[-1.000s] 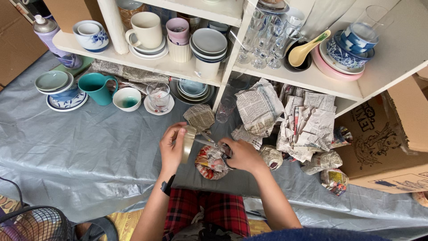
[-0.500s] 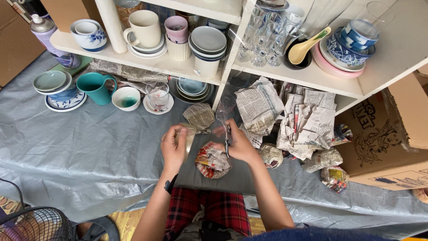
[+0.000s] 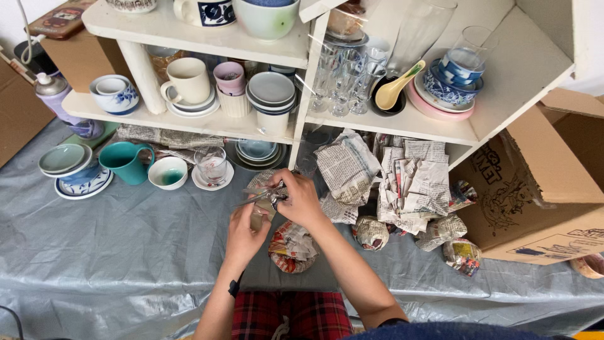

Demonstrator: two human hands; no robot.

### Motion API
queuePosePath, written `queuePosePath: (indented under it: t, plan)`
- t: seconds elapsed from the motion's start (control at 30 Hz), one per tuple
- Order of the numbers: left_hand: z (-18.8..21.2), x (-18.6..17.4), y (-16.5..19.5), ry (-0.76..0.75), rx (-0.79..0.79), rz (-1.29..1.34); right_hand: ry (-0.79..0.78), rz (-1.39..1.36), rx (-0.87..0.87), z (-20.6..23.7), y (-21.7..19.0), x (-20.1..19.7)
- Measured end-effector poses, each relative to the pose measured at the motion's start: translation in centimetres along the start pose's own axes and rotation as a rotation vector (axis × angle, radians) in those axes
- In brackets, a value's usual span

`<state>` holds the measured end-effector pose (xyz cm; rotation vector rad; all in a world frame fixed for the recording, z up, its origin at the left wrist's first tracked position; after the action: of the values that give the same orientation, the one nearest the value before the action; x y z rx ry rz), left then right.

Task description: The person sits at a table and packs ceramic bowls and cups for storage or transport. They cut pieces of tape with scissors, wrap each bowl in newspaper sheets, press the paper around the item, secure it with tape, and set the wrapped pieces aside with other already wrapped bowls.

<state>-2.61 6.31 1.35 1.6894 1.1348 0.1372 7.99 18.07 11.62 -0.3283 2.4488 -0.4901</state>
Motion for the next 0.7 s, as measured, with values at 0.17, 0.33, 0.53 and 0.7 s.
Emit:
queuePosePath:
  t: [0.17, 0.33, 0.53, 0.7]
  plan:
    - [-0.1, 1.2, 1.7, -0.050, 0.098, -0.028, -0.149, 0.309, -0.058, -3.6, 0.9, -3.6]
    - [0.1, 0.3, 0.6, -0.062, -0.249, 0.093, 0.559, -0.150, -0.033, -10.4, 3.7, -17.6]
    - [0.1, -1.1, -0.9, 0.006, -0.191, 0.161, 0.601, -0.175, -0.129, -20.4, 6.4, -26.2]
    - [0.2, -1.0, -1.2, 0.004, -0.216, 0.204, 0.649, -0.062, -0.069, -22.7, 5.4, -26.0]
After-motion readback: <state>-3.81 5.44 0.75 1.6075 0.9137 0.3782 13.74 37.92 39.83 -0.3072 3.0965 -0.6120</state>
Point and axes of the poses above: each hand's wrist, its own z-axis away from the middle knuckle, its own x-axis out of the palm, y = z × x, the point moved 4 cm from there along -z, towards the middle knuckle, and after that the axes turned 6 degrees about -x, right-handed, at the moved point
